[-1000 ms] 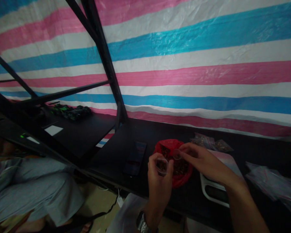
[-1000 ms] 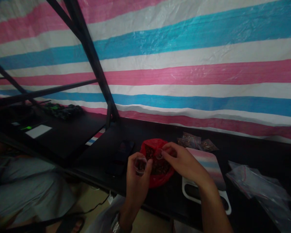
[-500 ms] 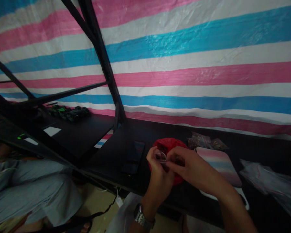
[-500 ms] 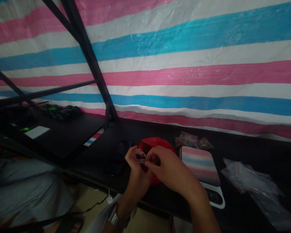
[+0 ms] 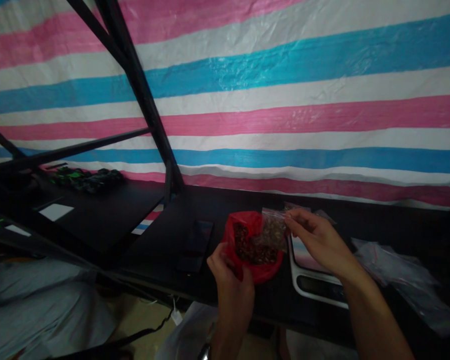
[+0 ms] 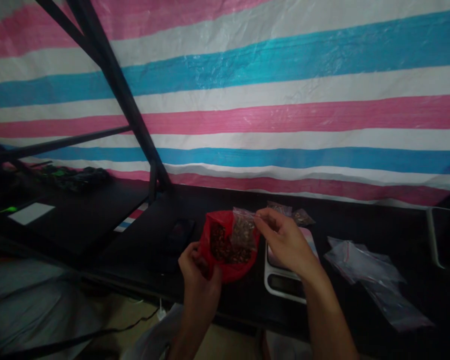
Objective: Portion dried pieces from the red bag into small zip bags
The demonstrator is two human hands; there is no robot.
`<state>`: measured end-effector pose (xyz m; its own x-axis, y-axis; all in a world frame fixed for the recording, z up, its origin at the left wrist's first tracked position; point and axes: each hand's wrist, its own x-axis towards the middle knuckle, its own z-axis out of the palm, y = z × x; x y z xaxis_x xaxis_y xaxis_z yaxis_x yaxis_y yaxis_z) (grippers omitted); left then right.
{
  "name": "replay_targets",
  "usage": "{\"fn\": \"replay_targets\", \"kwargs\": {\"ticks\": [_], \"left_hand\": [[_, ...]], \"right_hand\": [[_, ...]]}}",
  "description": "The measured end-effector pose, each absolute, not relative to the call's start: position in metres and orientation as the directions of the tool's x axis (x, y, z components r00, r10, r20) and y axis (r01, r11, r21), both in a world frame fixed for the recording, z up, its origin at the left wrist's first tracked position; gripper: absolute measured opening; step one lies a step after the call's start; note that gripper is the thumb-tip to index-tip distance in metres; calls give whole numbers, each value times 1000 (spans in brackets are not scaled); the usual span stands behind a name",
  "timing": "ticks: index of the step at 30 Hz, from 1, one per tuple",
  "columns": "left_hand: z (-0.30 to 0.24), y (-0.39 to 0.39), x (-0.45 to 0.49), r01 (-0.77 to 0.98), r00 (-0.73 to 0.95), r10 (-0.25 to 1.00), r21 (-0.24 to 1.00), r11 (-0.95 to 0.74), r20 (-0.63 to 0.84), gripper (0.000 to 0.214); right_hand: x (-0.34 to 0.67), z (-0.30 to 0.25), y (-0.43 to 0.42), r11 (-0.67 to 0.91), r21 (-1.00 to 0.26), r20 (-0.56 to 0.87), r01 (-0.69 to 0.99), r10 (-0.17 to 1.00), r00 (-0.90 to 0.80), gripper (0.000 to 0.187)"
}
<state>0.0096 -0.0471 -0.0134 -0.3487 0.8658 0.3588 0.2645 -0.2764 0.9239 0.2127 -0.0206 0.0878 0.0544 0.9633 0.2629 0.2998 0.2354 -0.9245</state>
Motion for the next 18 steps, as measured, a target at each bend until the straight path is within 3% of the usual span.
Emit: {"fn": "replay_targets", "kwargs": {"ticks": [4,8,11,13,14,16,18], "left_hand": [[6,-29,5,115,-425,807,909,-401,410,37],[18,-32,3,451,-508,591,778,-438,627,32],[22,-56,20,622,-320,471,557,-550,822,33],[28,-69,38,514,-136,529,516,-685,838,35],[33,-72,48,423,-60,612,576,-700,789,36],[42,-69,66,207,-18,846,830,-518,532,34],[51,-55,77,-3,104,944,949,-315,313,28]], "right_hand": [[226,91,-24,199,-918,253,344,961,117,33],[243,91,-29,174,-903,267,392,944,196,34],[254,88,-35,164,-905,270,394,935,230,34],[257,86,-39,158,-914,249,373,946,209,33],[256,86,-40,159,-923,235,350,954,186,33],[253,85,-41,166,-945,207,280,971,123,32],[249,84,-40,171,-965,186,200,981,61,35]]}}
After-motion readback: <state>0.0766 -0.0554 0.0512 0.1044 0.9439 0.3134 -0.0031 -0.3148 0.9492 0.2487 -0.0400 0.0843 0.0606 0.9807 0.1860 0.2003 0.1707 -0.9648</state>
